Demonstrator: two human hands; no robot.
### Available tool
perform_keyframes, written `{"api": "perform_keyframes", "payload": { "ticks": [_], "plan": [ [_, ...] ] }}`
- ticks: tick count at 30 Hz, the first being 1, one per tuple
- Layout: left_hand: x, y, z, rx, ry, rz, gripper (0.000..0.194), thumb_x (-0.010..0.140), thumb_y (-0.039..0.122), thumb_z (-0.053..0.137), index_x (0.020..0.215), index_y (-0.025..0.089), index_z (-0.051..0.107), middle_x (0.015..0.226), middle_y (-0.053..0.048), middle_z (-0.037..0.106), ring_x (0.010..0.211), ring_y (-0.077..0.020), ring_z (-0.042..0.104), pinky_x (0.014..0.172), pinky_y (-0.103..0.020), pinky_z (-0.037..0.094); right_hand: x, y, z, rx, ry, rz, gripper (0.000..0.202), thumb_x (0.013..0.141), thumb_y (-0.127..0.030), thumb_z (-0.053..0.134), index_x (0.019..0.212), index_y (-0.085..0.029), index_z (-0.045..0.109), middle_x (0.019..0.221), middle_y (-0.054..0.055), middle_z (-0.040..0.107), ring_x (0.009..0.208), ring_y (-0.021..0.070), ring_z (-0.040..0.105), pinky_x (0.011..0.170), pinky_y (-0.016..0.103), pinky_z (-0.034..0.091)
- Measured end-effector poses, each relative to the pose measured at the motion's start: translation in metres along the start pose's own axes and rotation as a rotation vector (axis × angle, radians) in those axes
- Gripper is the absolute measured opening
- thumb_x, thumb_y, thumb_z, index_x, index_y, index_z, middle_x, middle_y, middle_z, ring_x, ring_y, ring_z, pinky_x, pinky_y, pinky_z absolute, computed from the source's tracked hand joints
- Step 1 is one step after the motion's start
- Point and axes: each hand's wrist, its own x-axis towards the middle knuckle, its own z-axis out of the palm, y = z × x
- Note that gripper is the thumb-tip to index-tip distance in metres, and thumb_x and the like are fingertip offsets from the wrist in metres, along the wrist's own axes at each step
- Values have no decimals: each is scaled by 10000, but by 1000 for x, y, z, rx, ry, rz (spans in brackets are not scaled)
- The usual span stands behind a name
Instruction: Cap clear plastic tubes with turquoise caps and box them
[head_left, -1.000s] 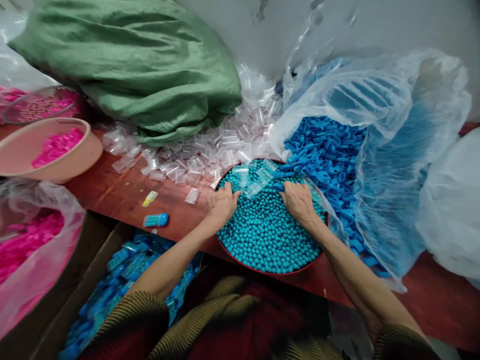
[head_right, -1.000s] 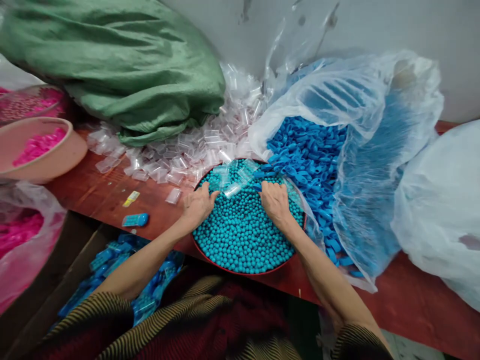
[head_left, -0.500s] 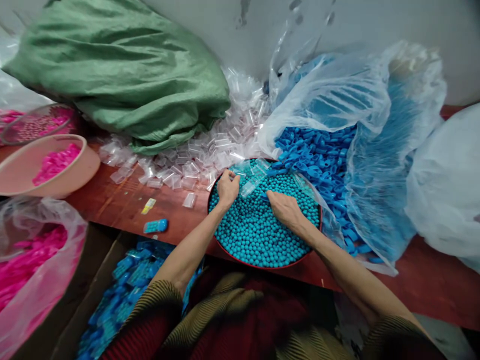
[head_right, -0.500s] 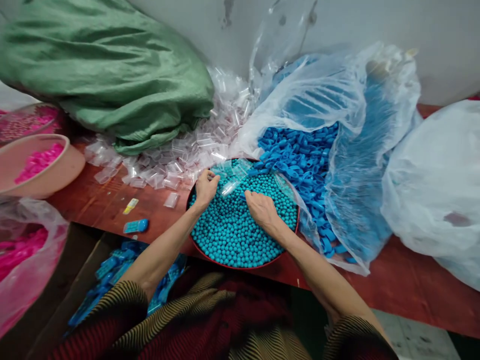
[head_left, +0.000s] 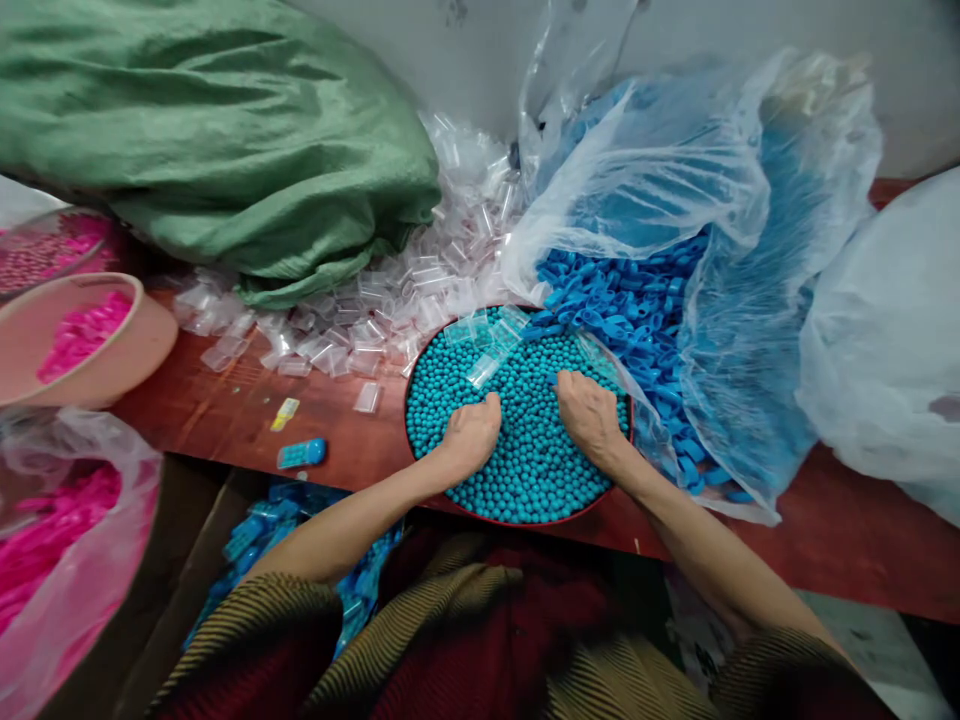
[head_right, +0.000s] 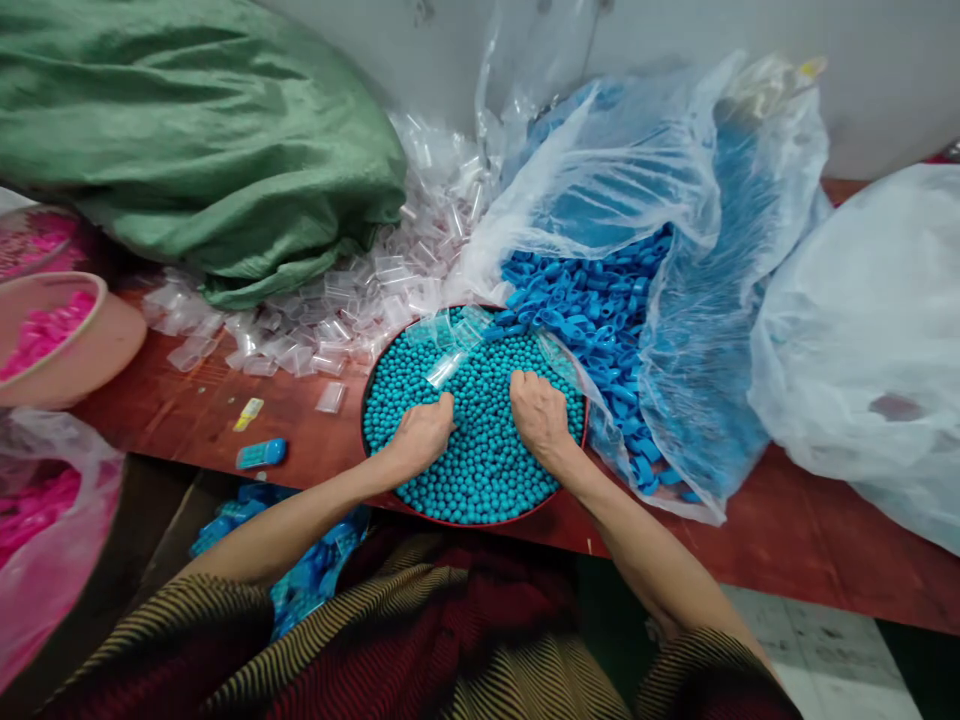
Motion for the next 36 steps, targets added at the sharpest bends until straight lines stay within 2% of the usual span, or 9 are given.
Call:
{"api": "perform_keyframes", "payload": {
  "ticks": [4,8,11,14,17,21,23,29,36],
  "plan": [
    [32,14,3,-202,60,-44,217,837,181,447,1019,114,543,954,-187,668,952,-301,635,808,-400,463,5,-7,11,80,-7,-24,301,900,-83,293,982,-130,579,930,139,648,843,216,605,611,278,358],
    [64,18,3,-449,43,-56,126,760,193,550,865,131,583,957,-158,656,1006,-292,600,851,-377,439,16,-3,24,430,12,-21,261,885,-138,341,960,-136,591,906,118,668,831,200,606,691,275,409],
    [78,16,4,-565,-11,-28,66,735,196,585,762,138,570,798,-78,642,857,-235,617,744,-310,455,25,7,31,819,-10,43,181,830,-207,411,855,-168,586,739,47,644,699,177,593,642,276,438],
    [80,12,4,-717,-87,14,98,765,226,566,727,137,556,640,3,573,632,-136,567,593,-236,431,28,17,32,1242,-145,103,195,778,-302,467,897,-190,573,579,-37,537,512,135,516,480,244,412],
    [76,7,3,-1088,-203,46,177,758,299,608,748,126,572,618,28,553,544,-78,502,542,-201,396,25,22,29,1501,-240,118,315,731,-391,535,970,-193,584,627,-39,561,479,103,487,418,215,382],
    [72,-1,4,-1571,-335,9,309,642,345,749,786,115,603,646,17,587,562,-70,519,542,-193,391,20,19,23,1418,-96,95,306,725,-402,572,941,-192,628,614,-44,560,474,91,464,417,208,375],
    [71,-4,6,-1614,-369,-17,359,644,372,756,856,123,606,659,7,608,548,-81,538,517,-202,397,19,16,22,1371,-28,80,288,739,-413,574,917,-196,639,587,-50,547,461,91,452,423,213,374],
    [65,-7,15,-1680,-389,53,467,641,432,759,936,126,565,689,-4,623,510,-102,579,455,-203,395,14,9,20,1348,-44,114,295,746,-477,567,814,-195,625,533,-50,524,427,103,447,417,232,367],
    [53,-9,10,-1734,-385,88,609,690,350,730,1195,162,449,759,-6,628,528,-111,610,450,-206,467,5,6,13,1195,72,20,239,784,-406,542,792,-199,662,711,5,661,681,160,589,616,269,449]
  ]
}}
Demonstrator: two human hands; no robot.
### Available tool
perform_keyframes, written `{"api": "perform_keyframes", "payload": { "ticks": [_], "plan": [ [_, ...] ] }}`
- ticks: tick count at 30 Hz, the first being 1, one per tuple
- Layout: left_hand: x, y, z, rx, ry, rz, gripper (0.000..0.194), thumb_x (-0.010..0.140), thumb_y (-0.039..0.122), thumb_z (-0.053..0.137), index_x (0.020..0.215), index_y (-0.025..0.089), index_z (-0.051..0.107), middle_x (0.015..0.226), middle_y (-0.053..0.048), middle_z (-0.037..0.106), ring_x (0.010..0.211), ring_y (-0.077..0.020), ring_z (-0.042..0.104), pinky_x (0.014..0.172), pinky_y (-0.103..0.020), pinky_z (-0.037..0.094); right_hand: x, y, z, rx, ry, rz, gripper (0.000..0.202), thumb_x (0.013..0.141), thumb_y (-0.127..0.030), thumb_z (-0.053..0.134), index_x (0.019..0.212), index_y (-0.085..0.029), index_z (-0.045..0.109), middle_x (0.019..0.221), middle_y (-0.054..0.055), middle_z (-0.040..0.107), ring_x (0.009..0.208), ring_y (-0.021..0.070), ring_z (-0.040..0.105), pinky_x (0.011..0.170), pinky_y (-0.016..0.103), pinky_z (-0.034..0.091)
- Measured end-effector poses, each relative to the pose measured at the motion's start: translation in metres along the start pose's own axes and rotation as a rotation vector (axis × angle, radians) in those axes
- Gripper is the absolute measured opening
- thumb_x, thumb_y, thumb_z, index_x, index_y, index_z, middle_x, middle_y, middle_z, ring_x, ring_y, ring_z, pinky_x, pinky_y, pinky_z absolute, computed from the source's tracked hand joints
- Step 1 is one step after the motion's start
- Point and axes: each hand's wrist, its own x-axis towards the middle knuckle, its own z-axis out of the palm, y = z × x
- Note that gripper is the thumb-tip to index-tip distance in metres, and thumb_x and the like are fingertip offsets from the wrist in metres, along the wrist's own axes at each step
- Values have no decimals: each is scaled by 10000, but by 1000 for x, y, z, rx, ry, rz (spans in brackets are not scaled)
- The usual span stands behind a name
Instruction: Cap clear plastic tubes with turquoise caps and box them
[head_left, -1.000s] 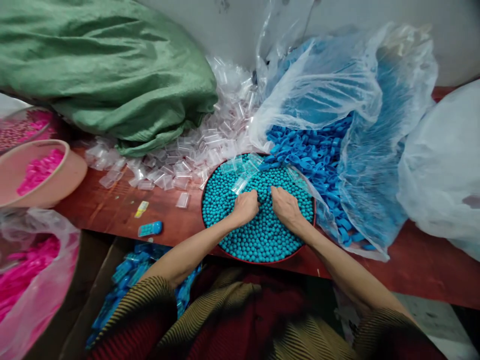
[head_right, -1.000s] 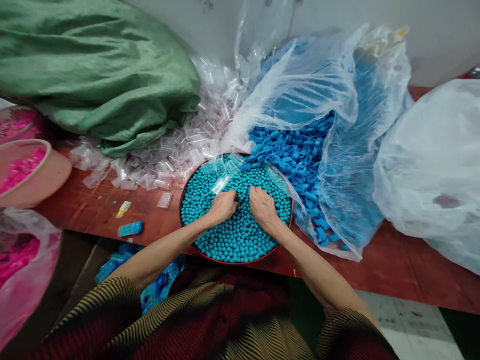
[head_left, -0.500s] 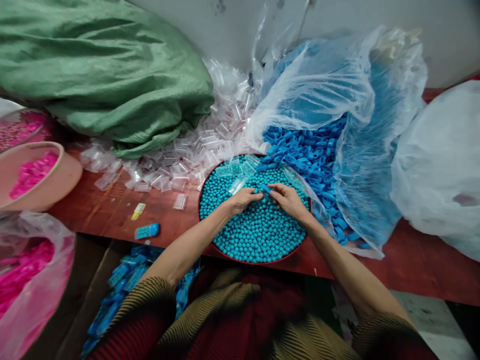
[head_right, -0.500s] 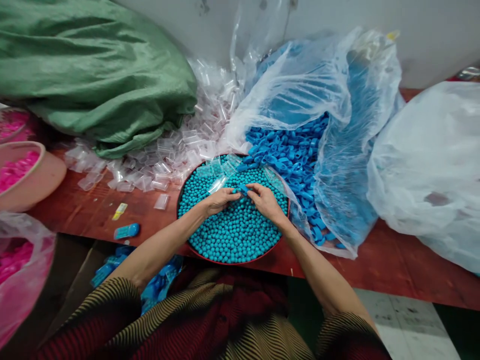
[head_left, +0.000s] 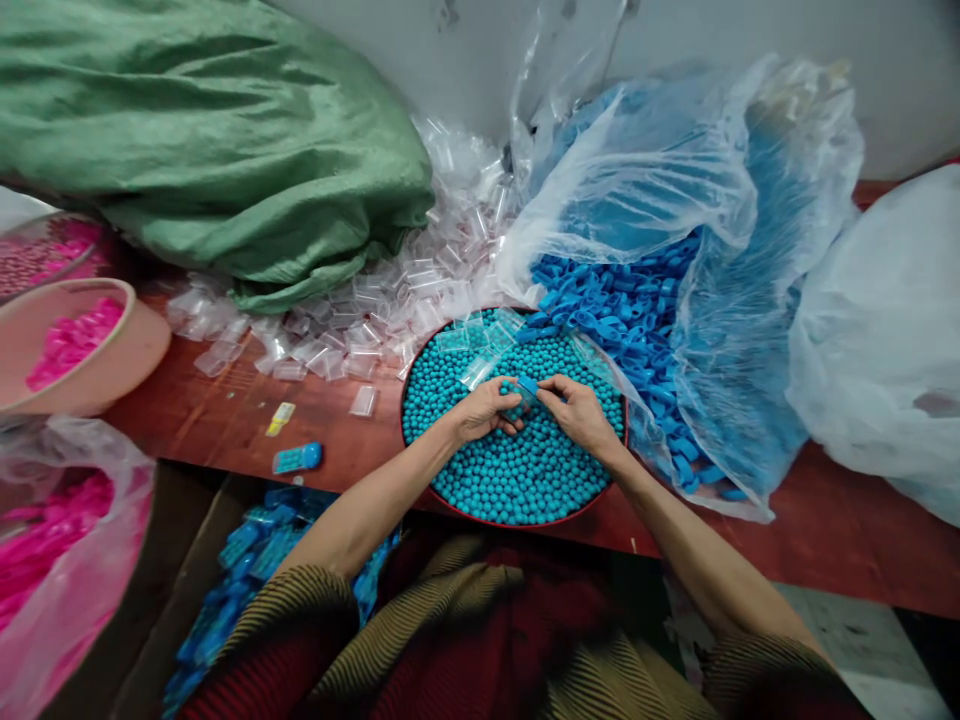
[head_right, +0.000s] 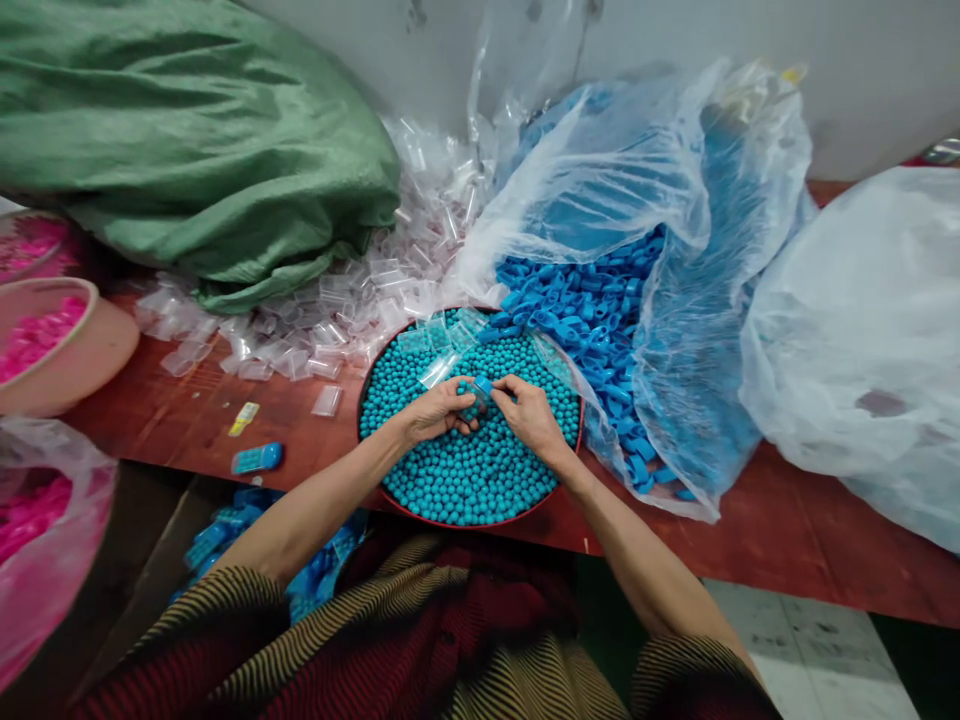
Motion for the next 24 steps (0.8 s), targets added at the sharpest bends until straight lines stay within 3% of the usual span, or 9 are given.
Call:
{"api": "perform_keyframes", "payload": {
  "ticks": [4,9,13,17,20,22,24],
  "plan": [
    [-8,1,8,-8,78,75,697,765,276,644,1367,183,305,728,11,606,509,-97,588,430,-189,453,0,1,1,29,-23,-8,220,767,-386,555,778,-203,676,726,6,678,728,176,606,665,286,461],
    [-13,-4,22,83,205,177,504,757,252,610,1232,144,482,682,44,530,416,-51,494,336,-158,326,-3,-1,1,-8,-71,-127,195,774,-333,551,803,-202,693,776,22,699,730,173,621,729,302,468],
    [-17,-2,24,112,252,225,429,749,293,611,1143,160,506,685,52,515,398,-42,473,320,-156,295,-3,-12,-9,-20,-178,-178,189,758,-310,567,843,-193,689,803,33,696,751,175,622,753,321,478],
    [-21,5,14,146,133,194,514,729,391,646,1161,180,462,701,38,554,435,-83,548,358,-171,368,5,-16,-18,221,-292,6,277,692,-330,643,922,-178,667,827,27,688,689,155,621,687,317,507],
    [-25,6,9,175,83,195,528,721,424,655,1144,181,454,681,42,545,421,-78,539,344,-155,321,11,-14,-14,422,-236,163,459,648,-379,694,1049,-168,618,758,9,666,582,136,603,584,304,516],
    [-26,4,10,187,104,216,519,733,427,640,1148,178,453,676,46,530,415,-70,525,344,-153,306,13,-12,-7,451,-186,185,551,647,-400,701,1130,-164,581,754,11,665,587,149,616,562,311,525],
    [-27,1,14,227,161,243,532,748,396,626,1200,186,439,696,44,530,419,-67,520,359,-162,330,10,-12,0,315,-156,110,482,720,-410,643,1136,-171,590,795,35,682,657,177,641,597,333,538]
  ]
}}
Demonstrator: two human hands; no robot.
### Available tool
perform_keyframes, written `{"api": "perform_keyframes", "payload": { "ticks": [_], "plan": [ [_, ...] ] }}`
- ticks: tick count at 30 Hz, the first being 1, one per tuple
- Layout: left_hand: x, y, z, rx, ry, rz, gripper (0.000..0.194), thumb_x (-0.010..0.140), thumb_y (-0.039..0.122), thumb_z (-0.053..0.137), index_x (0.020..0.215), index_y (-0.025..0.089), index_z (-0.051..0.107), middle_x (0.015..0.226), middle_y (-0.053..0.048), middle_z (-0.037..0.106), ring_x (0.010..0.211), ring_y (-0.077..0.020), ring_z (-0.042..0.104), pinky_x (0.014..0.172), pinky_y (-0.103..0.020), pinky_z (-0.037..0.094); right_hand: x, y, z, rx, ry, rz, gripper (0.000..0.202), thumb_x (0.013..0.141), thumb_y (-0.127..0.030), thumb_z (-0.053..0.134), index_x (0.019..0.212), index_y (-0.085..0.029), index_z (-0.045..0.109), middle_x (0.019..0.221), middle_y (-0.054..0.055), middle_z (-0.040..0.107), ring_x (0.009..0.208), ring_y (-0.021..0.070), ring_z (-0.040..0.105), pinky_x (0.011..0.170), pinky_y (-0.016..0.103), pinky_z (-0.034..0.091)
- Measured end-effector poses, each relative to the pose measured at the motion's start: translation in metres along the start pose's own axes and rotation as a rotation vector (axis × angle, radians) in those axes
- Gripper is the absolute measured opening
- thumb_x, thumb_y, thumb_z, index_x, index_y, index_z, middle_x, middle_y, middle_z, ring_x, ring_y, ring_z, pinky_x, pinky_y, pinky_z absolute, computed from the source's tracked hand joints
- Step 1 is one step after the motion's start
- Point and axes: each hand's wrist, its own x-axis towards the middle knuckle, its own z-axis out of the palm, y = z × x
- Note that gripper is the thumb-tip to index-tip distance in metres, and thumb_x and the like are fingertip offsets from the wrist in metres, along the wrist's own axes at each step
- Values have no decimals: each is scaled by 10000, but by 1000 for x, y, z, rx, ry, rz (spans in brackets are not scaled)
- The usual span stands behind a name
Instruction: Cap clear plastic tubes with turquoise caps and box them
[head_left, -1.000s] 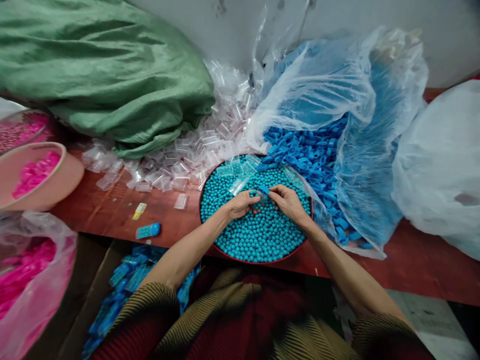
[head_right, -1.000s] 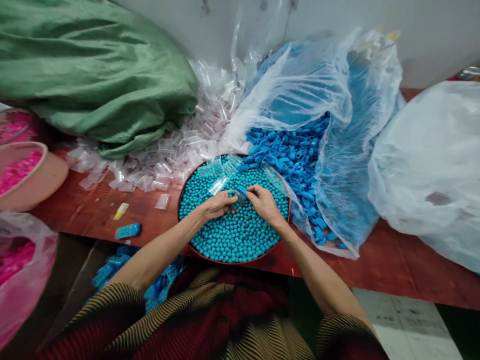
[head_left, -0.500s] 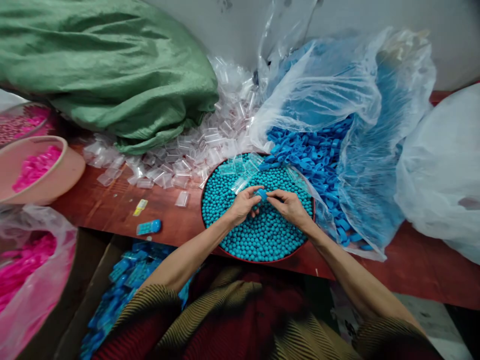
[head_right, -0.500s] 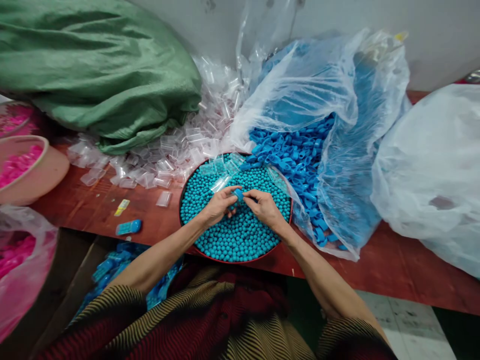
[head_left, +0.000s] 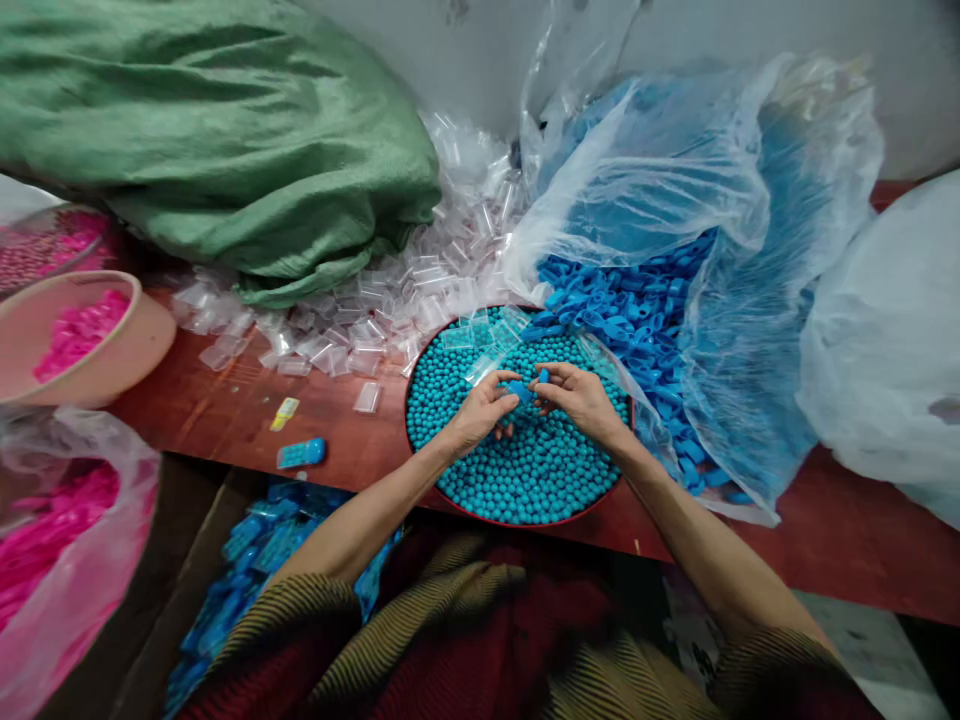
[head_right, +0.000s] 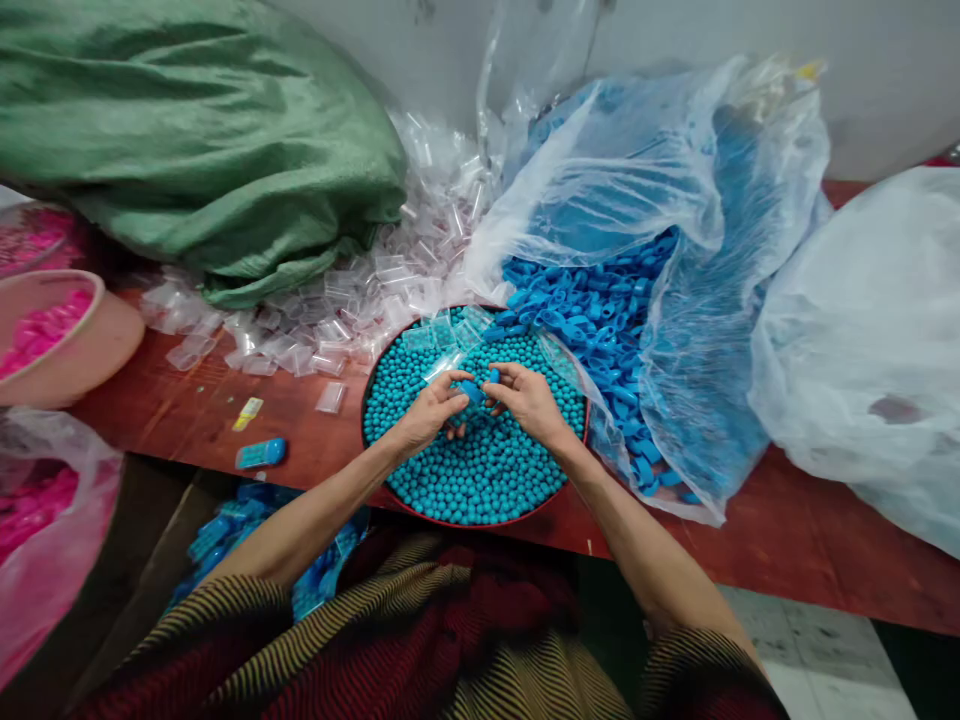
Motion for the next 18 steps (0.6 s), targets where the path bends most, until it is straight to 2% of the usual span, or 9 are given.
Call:
{"api": "perform_keyframes", "payload": {
  "ticks": [2,4,7,9,13,18],
  "plan": [
    [-2,-1,5,51,69,20,564,764,345,606,1274,205,409,719,40,536,409,-59,495,375,-179,350,-4,0,7,-252,-9,-123,394,813,-394,544,1141,-185,604,921,76,697,815,214,659,717,371,541],
    [-4,0,11,54,125,38,583,776,300,582,1320,217,387,720,40,535,412,-56,470,397,-192,358,-11,-1,12,-497,-46,-238,430,856,-397,495,1221,-181,561,1096,118,663,992,250,632,838,403,511],
    [-7,5,16,-27,167,72,536,777,246,562,1294,191,432,702,35,530,507,-71,481,483,-198,385,-20,-1,17,-748,-81,-369,745,779,-503,599,1371,-107,378,1231,198,569,1097,320,581,841,443,509],
    [-9,9,18,-73,154,94,490,762,208,572,1241,170,475,744,20,560,611,-85,509,578,-202,415,-24,0,21,-877,-68,-435,902,716,-552,653,1389,-63,305,1200,230,563,1048,347,598,771,452,526],
    [-13,11,20,-90,146,114,373,734,167,598,1100,144,529,833,2,604,747,-98,538,732,-213,421,-27,-1,28,-1036,-8,-466,764,759,-556,589,1283,-38,389,1068,217,612,851,312,650,597,382,520],
    [-12,3,28,-59,327,86,217,744,208,592,950,159,548,673,48,521,615,-73,467,610,-189,367,-27,-6,38,-1106,19,-428,612,733,-553,559,1090,-60,497,896,159,636,721,274,638,508,326,464]
  ]
}}
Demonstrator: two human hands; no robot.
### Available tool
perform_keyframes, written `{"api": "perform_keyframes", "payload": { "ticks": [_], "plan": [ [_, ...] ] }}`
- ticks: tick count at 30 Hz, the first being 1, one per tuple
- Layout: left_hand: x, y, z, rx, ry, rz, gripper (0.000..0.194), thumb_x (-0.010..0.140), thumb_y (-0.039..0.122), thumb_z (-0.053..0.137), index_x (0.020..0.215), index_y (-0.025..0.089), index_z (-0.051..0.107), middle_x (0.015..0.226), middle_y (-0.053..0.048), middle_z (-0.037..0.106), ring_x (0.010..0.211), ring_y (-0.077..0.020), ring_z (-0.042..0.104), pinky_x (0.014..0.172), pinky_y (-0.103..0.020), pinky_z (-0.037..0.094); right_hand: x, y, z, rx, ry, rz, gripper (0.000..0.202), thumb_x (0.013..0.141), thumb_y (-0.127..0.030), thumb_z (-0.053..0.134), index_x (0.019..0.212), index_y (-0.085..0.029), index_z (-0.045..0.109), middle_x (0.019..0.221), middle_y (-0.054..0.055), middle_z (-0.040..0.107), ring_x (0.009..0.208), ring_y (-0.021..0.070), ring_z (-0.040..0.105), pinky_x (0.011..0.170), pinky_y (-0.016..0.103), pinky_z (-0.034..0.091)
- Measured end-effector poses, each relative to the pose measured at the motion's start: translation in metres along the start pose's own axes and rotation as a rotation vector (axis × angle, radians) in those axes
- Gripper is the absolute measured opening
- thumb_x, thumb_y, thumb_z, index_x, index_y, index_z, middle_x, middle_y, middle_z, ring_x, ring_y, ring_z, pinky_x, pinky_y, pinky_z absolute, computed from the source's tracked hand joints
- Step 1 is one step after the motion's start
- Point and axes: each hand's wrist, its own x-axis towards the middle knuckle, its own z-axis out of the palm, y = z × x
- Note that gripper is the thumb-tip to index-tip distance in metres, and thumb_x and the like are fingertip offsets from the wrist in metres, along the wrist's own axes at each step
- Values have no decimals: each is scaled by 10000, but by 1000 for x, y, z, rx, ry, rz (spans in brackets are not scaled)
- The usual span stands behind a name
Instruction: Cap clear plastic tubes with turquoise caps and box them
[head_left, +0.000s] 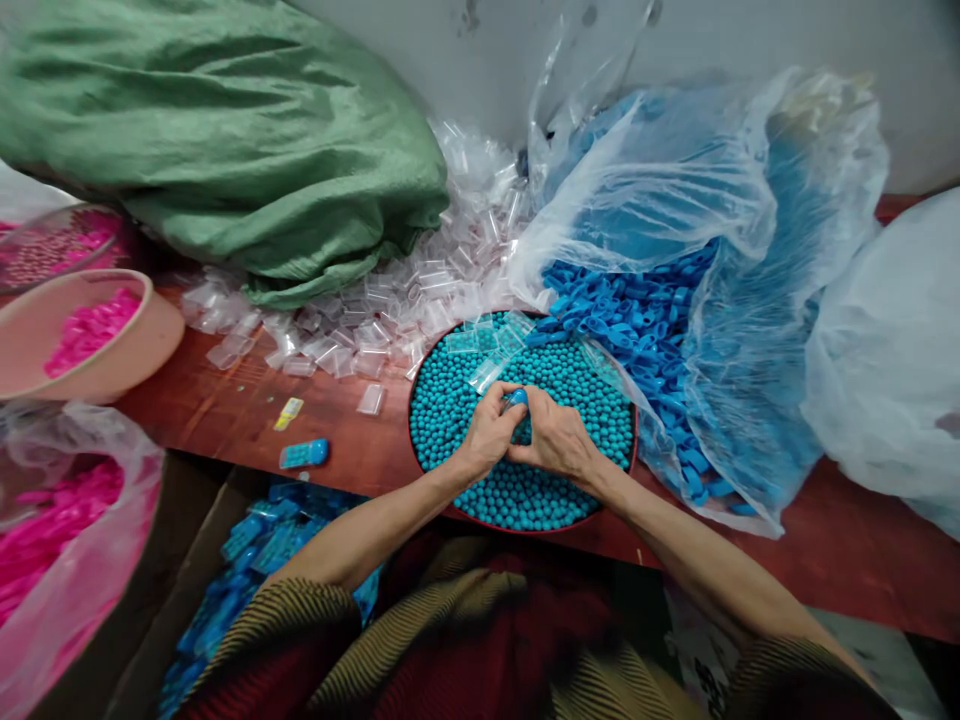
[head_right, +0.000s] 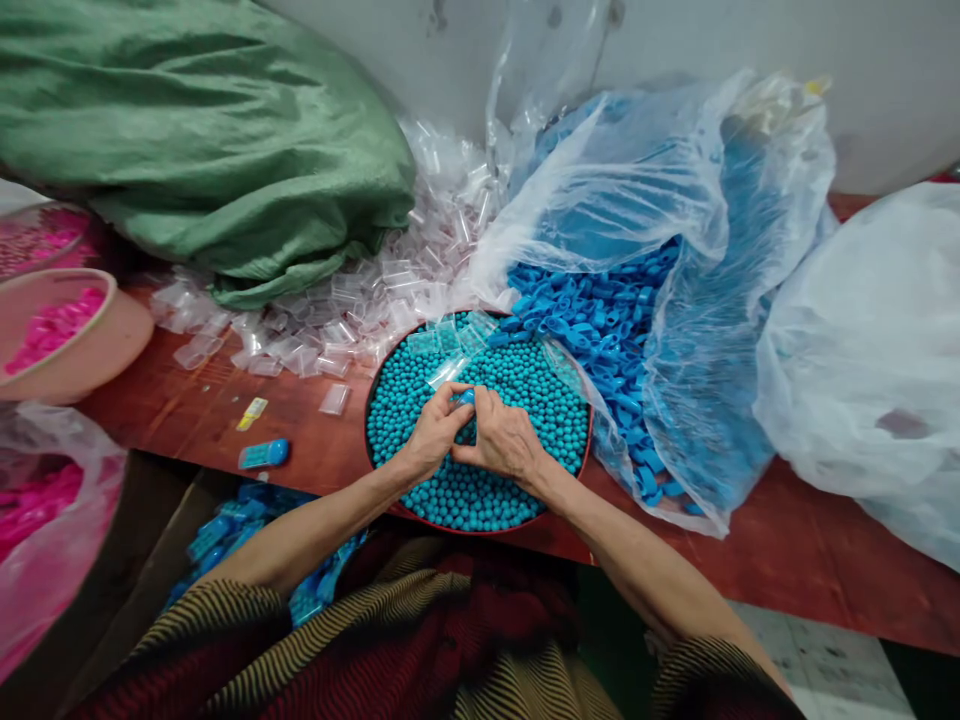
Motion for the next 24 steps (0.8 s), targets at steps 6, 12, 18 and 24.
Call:
{"api": "perform_keyframes", "payload": {
  "ticks": [6,12,18,24],
  "plan": [
    [-3,3,0,-32,59,-92,192,731,209,593,904,157,527,599,61,482,529,-58,410,511,-174,313,-1,-6,10,138,45,62,527,706,-489,586,1054,-103,499,885,132,630,741,260,636,560,326,478],
    [-7,13,-10,-110,-74,-62,369,719,263,635,1048,175,493,776,21,552,604,-74,489,543,-189,409,2,-7,8,430,96,44,690,702,-386,646,1281,-137,366,1061,132,607,806,238,641,619,338,514],
    [-5,17,-19,-81,-174,-27,419,718,284,644,1093,182,486,846,5,573,630,-75,505,553,-187,410,2,-7,-2,295,121,-13,679,746,-443,631,1284,-129,360,1044,154,610,784,256,653,568,346,519],
    [-11,9,-22,47,-104,1,273,749,296,619,961,173,499,640,62,477,536,-53,406,512,-176,332,-1,-9,6,145,171,-96,552,739,-490,598,1109,-101,471,875,129,631,652,233,636,486,310,476]
  ]
}}
